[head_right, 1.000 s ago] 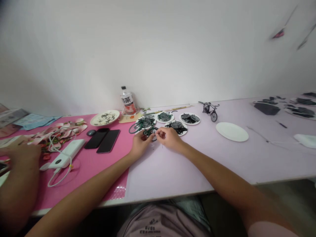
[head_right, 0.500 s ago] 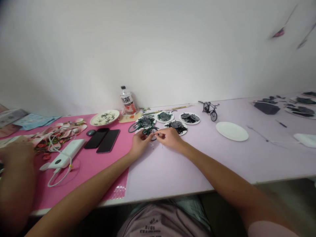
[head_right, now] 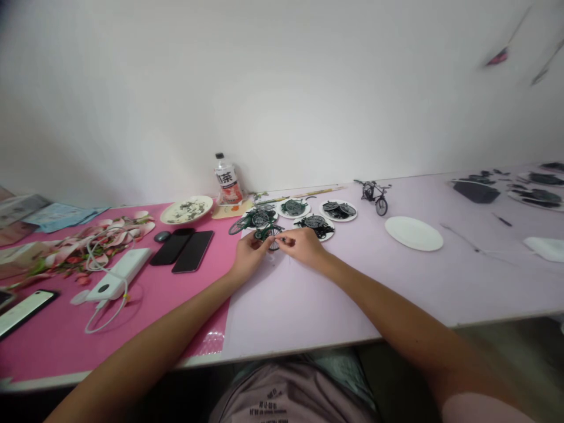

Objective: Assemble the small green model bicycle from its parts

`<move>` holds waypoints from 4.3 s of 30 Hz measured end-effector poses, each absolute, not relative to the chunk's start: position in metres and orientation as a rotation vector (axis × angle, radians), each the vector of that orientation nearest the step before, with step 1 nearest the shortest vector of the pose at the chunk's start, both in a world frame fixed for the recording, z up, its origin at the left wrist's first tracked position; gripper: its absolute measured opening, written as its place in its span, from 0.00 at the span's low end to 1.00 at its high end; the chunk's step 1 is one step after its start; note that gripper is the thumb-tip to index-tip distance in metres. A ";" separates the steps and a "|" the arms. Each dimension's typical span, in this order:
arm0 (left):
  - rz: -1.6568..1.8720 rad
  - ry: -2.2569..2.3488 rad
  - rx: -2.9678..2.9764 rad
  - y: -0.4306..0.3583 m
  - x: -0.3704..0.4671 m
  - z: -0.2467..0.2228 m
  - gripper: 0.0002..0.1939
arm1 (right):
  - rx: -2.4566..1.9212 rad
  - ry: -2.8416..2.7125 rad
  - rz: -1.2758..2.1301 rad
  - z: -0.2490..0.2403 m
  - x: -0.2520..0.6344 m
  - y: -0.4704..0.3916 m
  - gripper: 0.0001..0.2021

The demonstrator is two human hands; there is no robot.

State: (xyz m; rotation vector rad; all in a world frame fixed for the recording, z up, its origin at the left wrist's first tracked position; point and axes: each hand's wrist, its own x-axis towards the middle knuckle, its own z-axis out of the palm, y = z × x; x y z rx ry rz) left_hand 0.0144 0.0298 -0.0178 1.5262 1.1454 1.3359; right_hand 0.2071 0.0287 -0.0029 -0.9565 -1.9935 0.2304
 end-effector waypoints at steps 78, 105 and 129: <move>1.326 1.090 1.461 0.029 0.014 -0.010 0.13 | -0.821 -2.025 0.085 -0.005 0.205 0.028 0.09; 1.361 1.068 1.470 0.032 0.015 -0.018 0.14 | -0.812 -2.050 0.036 -0.001 0.206 0.026 0.08; 1.404 1.235 1.611 0.032 0.014 -0.021 0.10 | -0.770 -2.182 -0.216 -0.005 0.210 0.032 0.09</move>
